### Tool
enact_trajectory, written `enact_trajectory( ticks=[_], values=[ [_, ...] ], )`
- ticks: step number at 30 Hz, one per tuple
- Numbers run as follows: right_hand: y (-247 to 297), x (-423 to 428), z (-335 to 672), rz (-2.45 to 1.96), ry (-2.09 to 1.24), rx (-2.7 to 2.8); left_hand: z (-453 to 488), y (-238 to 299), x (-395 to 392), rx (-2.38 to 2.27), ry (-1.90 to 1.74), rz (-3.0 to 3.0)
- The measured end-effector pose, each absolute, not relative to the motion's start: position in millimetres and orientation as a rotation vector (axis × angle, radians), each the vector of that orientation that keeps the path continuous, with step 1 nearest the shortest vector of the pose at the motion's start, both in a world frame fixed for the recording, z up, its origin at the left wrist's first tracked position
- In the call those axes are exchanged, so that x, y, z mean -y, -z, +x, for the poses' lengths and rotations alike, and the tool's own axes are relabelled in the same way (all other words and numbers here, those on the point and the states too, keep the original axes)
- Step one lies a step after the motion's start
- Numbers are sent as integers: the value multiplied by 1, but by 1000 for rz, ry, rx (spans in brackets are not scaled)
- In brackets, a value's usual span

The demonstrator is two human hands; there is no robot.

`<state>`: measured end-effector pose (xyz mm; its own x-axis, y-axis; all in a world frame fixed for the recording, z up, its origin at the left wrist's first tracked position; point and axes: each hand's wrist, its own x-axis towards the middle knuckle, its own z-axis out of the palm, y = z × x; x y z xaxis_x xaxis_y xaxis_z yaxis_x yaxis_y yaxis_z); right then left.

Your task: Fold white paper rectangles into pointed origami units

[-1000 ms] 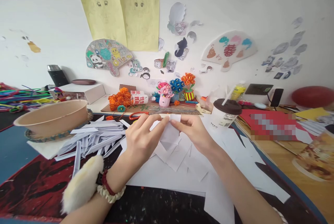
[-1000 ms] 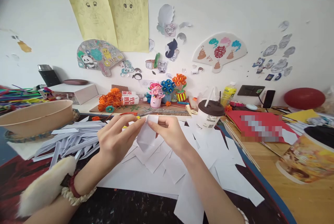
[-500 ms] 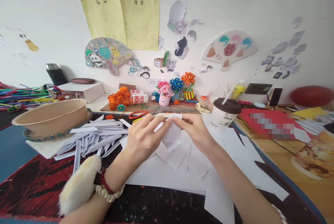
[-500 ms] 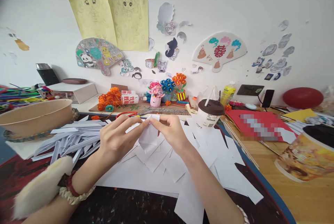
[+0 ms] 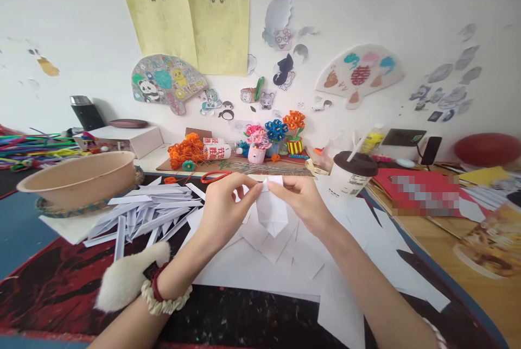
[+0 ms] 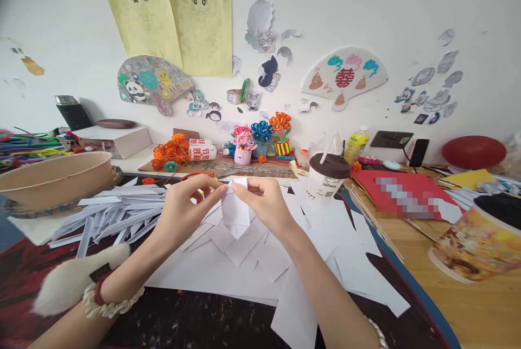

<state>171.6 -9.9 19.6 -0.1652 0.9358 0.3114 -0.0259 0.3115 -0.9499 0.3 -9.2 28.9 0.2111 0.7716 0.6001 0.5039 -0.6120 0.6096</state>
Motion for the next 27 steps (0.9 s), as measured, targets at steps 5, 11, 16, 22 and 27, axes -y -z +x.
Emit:
enact_trajectory(
  ticks=[5, 11, 16, 22, 27],
  values=[
    [-22, 10, 172, -858, -1255, 1433, 1, -29, 10, -1235, -1387, 2140],
    [-20, 8, 175, -825, -1251, 1517, 0, -30, 10, -1236, -1388, 2086],
    [-18, 8, 176, -839, -1230, 1522, 1, -27, 8, -1206, -1364, 2072],
    [-18, 9, 174, -803, -1220, 1523, 1, -28, 8, -1214, -1353, 2023],
    [-18, 9, 173, -863, -1190, 1490, 0, -28, 7, -1194, -1338, 2036]
  ],
)
